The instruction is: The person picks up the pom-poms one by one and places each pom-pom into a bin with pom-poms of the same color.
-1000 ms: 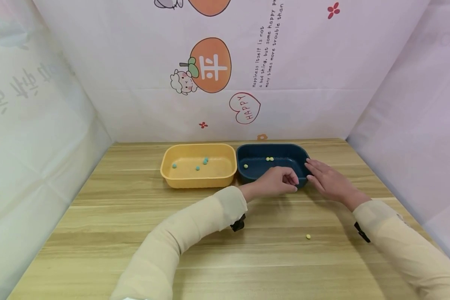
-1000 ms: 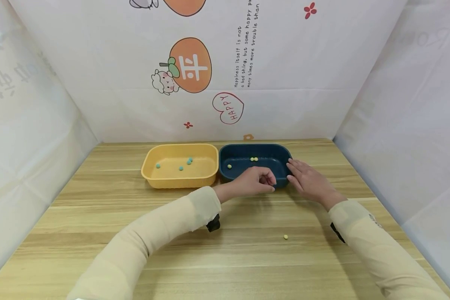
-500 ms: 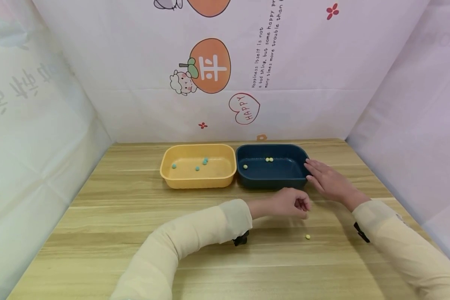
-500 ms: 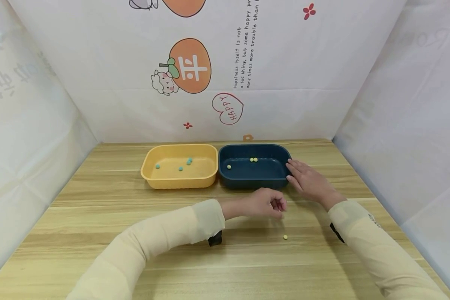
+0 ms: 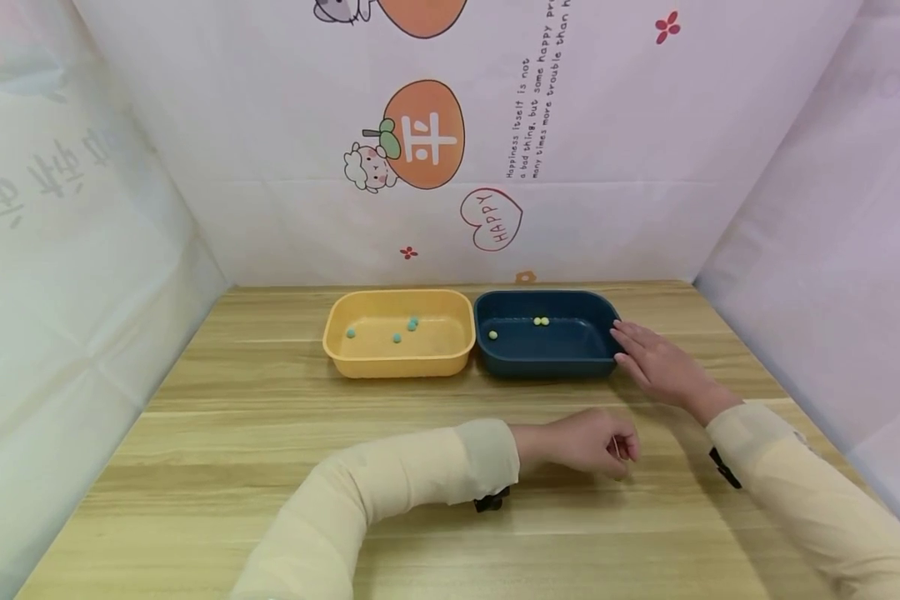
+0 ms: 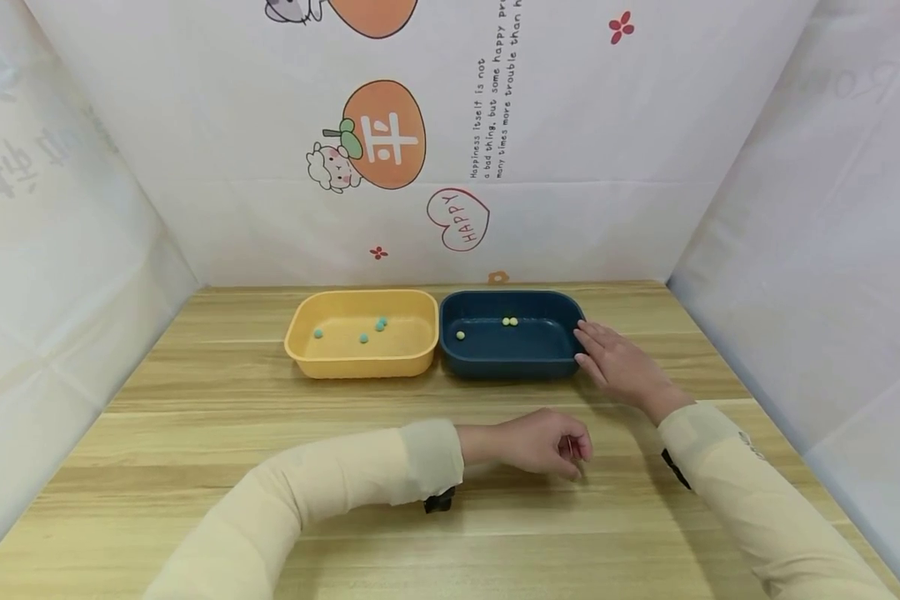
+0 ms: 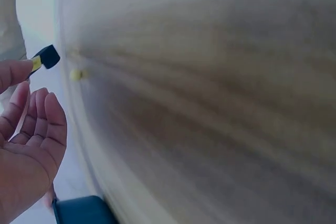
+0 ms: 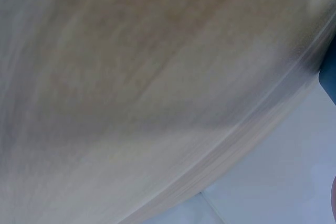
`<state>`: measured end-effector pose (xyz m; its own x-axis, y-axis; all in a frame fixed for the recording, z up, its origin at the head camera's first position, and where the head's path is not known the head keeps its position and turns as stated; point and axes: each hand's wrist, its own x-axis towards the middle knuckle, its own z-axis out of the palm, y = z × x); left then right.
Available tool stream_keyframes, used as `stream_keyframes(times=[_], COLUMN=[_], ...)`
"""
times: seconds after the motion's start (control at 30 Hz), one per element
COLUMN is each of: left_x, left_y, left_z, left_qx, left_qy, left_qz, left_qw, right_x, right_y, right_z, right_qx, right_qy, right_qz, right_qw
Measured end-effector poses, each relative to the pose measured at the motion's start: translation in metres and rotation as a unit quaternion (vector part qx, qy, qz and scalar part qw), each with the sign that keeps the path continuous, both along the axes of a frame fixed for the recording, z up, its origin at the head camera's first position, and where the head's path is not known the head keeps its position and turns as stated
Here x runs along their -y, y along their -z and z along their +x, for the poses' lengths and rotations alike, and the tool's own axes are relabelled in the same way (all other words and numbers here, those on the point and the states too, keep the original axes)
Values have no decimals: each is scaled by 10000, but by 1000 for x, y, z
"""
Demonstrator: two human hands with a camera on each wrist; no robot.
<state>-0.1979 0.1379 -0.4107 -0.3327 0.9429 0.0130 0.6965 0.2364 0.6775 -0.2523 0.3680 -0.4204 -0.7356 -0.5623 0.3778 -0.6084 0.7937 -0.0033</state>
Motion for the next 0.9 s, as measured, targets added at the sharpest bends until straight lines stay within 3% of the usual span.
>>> stream_keyframes(times=[0.47,0.9], left_x=[-7,-4], left_y=[8,14], left_z=[7,3], left_qx=[-491,-477], left_qy=[15,26], left_qz=[-475,-521], left_qw=[9977,9975], right_x=[-2,-1], right_y=[3,1], right_z=[0,0], right_qx=[175,312], right_qy=[153,204], right_qz=[37,51], right_qw=[9997,9993])
